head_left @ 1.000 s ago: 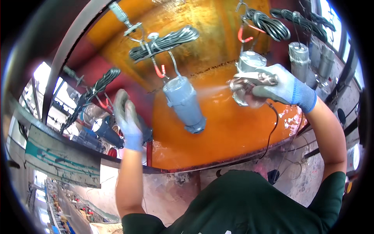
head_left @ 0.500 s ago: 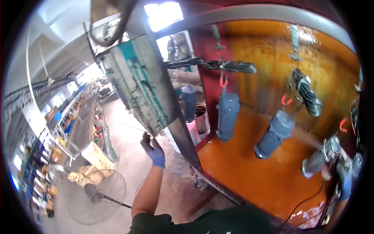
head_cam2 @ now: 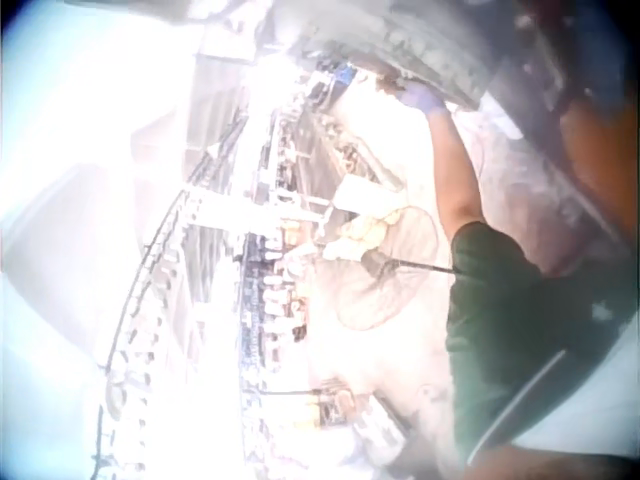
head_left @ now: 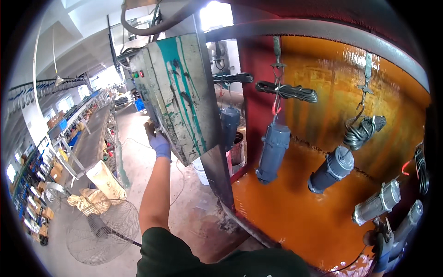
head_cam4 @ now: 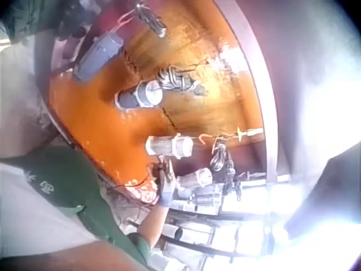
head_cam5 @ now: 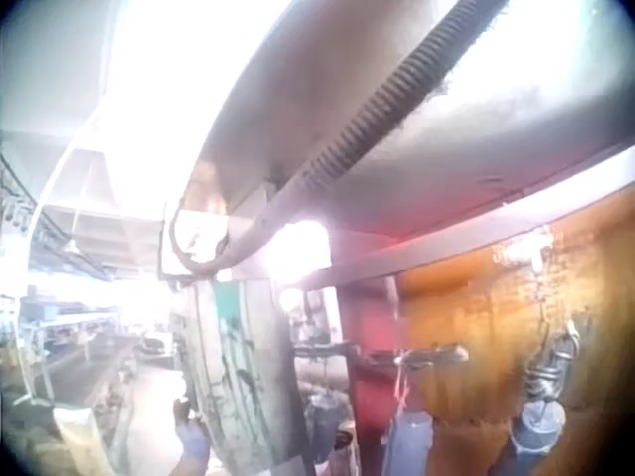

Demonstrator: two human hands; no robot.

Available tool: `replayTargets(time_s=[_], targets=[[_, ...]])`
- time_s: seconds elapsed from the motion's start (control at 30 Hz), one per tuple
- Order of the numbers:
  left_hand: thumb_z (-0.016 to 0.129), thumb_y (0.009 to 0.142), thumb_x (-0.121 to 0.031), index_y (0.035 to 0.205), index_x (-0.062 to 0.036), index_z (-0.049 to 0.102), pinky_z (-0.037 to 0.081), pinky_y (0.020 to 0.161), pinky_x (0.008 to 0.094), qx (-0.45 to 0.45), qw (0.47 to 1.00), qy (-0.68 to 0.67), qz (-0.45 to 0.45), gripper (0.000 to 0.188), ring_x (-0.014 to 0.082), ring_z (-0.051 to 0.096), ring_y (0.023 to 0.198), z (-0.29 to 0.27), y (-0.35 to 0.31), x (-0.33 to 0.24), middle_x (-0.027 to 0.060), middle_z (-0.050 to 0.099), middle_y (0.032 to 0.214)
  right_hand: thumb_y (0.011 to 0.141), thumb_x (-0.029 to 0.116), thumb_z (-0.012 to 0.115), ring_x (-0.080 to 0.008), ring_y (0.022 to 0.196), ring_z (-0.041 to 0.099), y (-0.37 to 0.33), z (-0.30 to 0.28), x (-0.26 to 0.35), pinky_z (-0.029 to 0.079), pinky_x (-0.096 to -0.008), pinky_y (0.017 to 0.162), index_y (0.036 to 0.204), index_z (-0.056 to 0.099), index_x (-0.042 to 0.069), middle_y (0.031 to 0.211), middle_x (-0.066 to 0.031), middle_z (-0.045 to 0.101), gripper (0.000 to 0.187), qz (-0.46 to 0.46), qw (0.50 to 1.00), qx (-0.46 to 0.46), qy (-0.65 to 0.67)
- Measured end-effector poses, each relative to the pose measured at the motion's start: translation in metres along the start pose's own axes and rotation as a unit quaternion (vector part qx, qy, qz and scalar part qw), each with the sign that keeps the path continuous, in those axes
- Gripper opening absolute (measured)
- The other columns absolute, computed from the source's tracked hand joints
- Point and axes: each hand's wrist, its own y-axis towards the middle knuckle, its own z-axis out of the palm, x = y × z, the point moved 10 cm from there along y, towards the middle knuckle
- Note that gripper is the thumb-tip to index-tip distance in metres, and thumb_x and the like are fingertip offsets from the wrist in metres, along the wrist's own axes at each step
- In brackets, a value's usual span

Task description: The person spray paints hanging motor housings using a spray gun, turning each piece by hand to coat all sides. They press a button on a control panel to advance the overhead line and continue spray painting the remaining components.

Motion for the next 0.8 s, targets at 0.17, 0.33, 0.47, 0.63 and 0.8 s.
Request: replayTargets(time_s=[0.17, 0.33, 0.47, 0.63, 0.8], targets=[[0.059, 0.097, -0.006, 0.152, -0.0026, 0.052, 0.050, 0.108, 0.0356, 0.055, 0.965, 0.218, 0.139, 0.056, 0.0247, 0.066, 0.122, 0.025, 0.011, -0.007, 0.0142, 0.068, 0.138, 0.097, 0.013, 0.066, -0.0108, 0.076, 0.066, -0.033, 0.021, 0.027, 0.054, -0.0243, 0.065, 0.141, 0.061, -0.002, 0.101, -0.0076, 0.073, 0.047, -0.050, 0.994, -0.071, 0.064], [0.053, 0.100, 0.001, 0.166, -0.0025, 0.033, 0.040, 0.118, 0.0355, 0.168, 0.915, 0.265, 0.252, 0.069, 0.0270, 0.052, 0.142, -0.050, 0.092, -0.016, 0.0107, 0.047, 0.163, 0.097, 0.015, 0.069, -0.0049, 0.073, 0.060, 0.001, 0.051, 0.083, 0.048, -0.0210, 0.060, 0.139, 0.066, 0.002, 0.100, -0.0020, 0.074, 0.044, -0.016, 0.997, -0.009, 0.079], [0.058, 0.106, -0.015, 0.163, 0.0008, 0.033, 0.037, 0.123, 0.0438, 0.090, 0.960, 0.184, 0.193, 0.064, 0.0342, 0.048, 0.146, 0.018, -0.010, -0.057, 0.0212, 0.042, 0.165, 0.098, 0.012, 0.070, -0.0033, 0.066, 0.056, -0.004, 0.040, 0.128, 0.046, -0.0212, 0.054, 0.138, 0.067, 0.003, 0.093, 0.0021, 0.070, 0.041, 0.016, 0.999, -0.034, 0.012], [0.058, 0.108, -0.022, 0.159, 0.0041, 0.038, 0.035, 0.123, 0.0477, 0.213, 0.935, 0.050, 0.278, 0.061, 0.0370, 0.047, 0.146, 0.133, -0.150, -0.216, 0.0250, 0.044, 0.160, 0.098, 0.011, 0.070, -0.0069, 0.081, 0.063, 0.004, 0.005, 0.201, 0.052, -0.0242, 0.066, 0.127, 0.068, 0.001, 0.097, 0.0004, 0.070, 0.031, -0.085, 0.991, -0.097, -0.045], [0.060, 0.104, -0.014, 0.151, 0.0016, 0.053, 0.036, 0.122, 0.0450, 0.480, 0.832, -0.037, 0.275, 0.050, 0.0339, 0.048, 0.145, 0.283, -0.272, -0.288, 0.0209, 0.051, 0.155, 0.091, 0.006, 0.073, -0.0110, 0.091, 0.070, -0.005, 0.049, 0.231, 0.057, -0.0295, 0.081, 0.140, 0.064, 0.000, 0.108, -0.0088, 0.076, 0.051, -0.091, 0.965, 0.172, -0.174]])
